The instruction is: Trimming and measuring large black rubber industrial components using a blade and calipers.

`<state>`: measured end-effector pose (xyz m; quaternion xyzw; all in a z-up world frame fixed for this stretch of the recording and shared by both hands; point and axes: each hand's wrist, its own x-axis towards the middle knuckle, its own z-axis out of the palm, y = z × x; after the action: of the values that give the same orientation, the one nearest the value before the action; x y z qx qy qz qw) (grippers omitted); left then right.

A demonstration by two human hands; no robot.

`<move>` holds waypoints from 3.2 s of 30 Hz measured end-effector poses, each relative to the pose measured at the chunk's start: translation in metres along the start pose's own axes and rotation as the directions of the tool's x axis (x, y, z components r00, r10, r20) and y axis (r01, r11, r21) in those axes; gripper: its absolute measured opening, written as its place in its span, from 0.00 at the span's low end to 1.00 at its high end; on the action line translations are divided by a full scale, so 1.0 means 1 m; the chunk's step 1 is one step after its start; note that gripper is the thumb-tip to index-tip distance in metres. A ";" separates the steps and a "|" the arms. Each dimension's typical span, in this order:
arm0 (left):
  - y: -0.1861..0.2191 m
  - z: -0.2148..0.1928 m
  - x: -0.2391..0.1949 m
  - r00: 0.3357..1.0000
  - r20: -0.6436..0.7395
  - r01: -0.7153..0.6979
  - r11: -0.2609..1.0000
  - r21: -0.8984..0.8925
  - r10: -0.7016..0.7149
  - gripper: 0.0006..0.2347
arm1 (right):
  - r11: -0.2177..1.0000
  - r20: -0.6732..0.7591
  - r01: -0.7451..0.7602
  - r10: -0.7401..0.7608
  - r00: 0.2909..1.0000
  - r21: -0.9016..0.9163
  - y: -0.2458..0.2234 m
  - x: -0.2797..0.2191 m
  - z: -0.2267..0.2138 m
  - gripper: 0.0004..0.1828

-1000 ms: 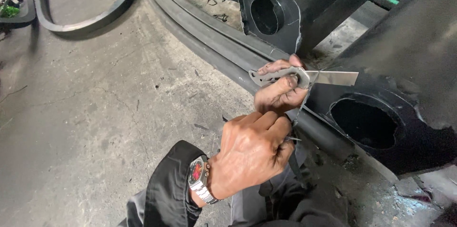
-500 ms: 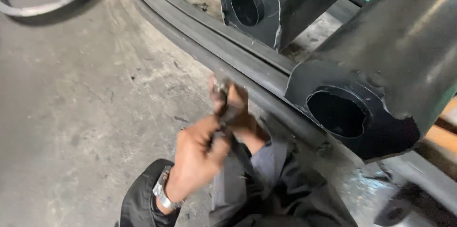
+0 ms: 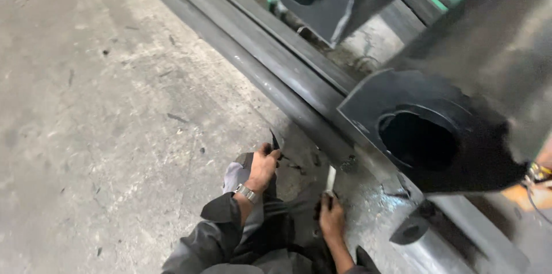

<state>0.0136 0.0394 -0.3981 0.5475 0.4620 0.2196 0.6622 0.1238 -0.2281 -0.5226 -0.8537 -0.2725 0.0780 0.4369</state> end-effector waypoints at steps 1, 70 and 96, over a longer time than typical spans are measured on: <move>-0.009 0.005 0.003 1.000 0.024 -0.001 1.000 0.014 0.001 0.09 | 1.000 -0.021 -0.018 0.018 1.000 0.001 -0.001 -0.004 -0.008 0.22; 0.327 0.098 -0.210 0.452 0.191 -0.849 0.486 -0.205 0.871 0.02 | 0.784 -0.213 0.529 -0.606 0.767 -0.325 -0.366 0.057 -0.294 0.32; 0.316 0.101 -0.214 0.503 0.155 -0.829 0.526 -0.192 0.850 0.02 | 0.727 -0.223 0.535 -0.660 0.718 -0.431 -0.338 0.055 -0.273 0.32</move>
<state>0.0654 -0.0878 -0.0275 0.6929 0.0481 0.4692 0.5454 0.1371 -0.2319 -0.0853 -0.7771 -0.4612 -0.2752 0.3282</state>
